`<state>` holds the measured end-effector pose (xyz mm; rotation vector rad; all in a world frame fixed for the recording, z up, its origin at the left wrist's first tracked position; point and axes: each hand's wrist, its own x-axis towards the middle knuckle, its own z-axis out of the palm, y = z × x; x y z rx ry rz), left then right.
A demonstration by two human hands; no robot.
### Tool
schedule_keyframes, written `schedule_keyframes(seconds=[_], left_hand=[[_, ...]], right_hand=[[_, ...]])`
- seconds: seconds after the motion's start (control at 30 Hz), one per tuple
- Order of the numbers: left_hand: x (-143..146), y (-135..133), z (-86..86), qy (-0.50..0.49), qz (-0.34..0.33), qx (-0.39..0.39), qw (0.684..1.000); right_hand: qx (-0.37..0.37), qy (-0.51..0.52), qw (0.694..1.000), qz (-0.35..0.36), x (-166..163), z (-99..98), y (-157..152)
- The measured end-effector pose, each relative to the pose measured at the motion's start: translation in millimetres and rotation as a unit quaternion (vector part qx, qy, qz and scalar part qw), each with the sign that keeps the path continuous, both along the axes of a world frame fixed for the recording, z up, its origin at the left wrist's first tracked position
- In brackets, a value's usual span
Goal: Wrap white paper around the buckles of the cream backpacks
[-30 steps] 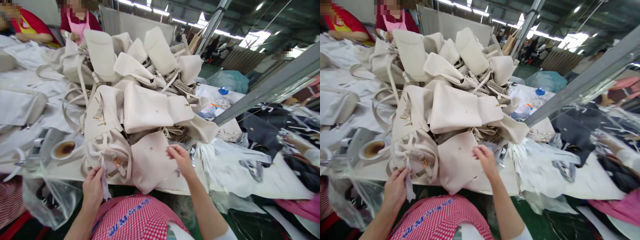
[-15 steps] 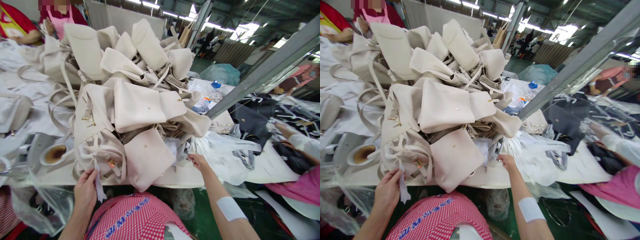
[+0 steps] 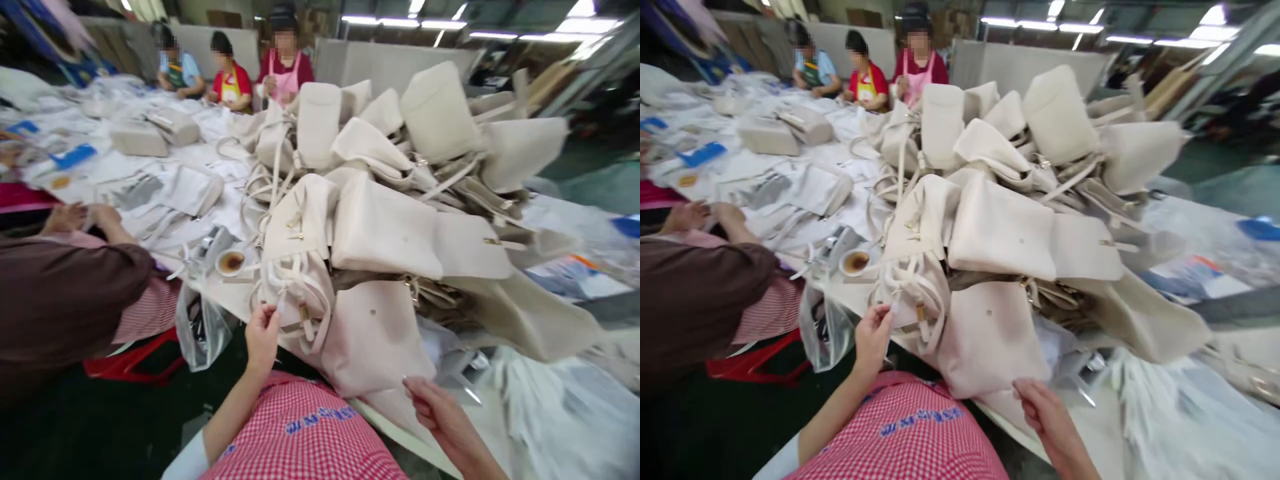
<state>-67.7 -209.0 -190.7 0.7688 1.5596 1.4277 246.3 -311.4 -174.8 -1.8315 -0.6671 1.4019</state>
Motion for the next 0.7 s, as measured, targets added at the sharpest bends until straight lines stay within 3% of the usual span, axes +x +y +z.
schedule_keyframes(seconds=[0.07, 0.13, 0.2, 0.27, 0.37, 0.5, 0.63, 0.7], left_hand=[[-4, -4, 3.6, 0.052, 0.015, 0.027, 0.998], [-7, -10, 6.1, 0.087, 0.032, 0.035, 0.995], [-9, -15, 6.7, 0.095, 0.039, 0.036, 0.994], [-11, -18, 5.2, 0.09, 0.042, 0.035, 0.994], [-14, -20, 2.7, 0.113, 0.009, 0.038, 0.993], [-20, -21, 6.2, 0.141, -0.067, 0.06, 0.986], [-20, -17, 13.5, 0.097, -0.028, 0.045, 0.994], [-18, -13, 15.1, -0.01, -0.002, -0.018, 1.0]], right_hand=[[0.028, 0.1, 0.986, 0.13, -53, 29.1, 38], [0.062, 0.136, 0.957, 0.25, -110, 53.9, 75], [0.081, 0.115, 0.937, 0.32, -159, 65.8, 106], [0.086, 0.044, 0.93, 0.355, -191, 63.5, 130], [0.089, -0.042, 0.917, 0.386, -210, 46.1, 152], [0.079, -0.062, 0.906, 0.41, -212, 27.8, 159], [0.065, -0.057, 0.908, 0.411, -210, 20.3, 159], [0.062, -0.048, 0.909, 0.409, -208, 15.5, 159]])
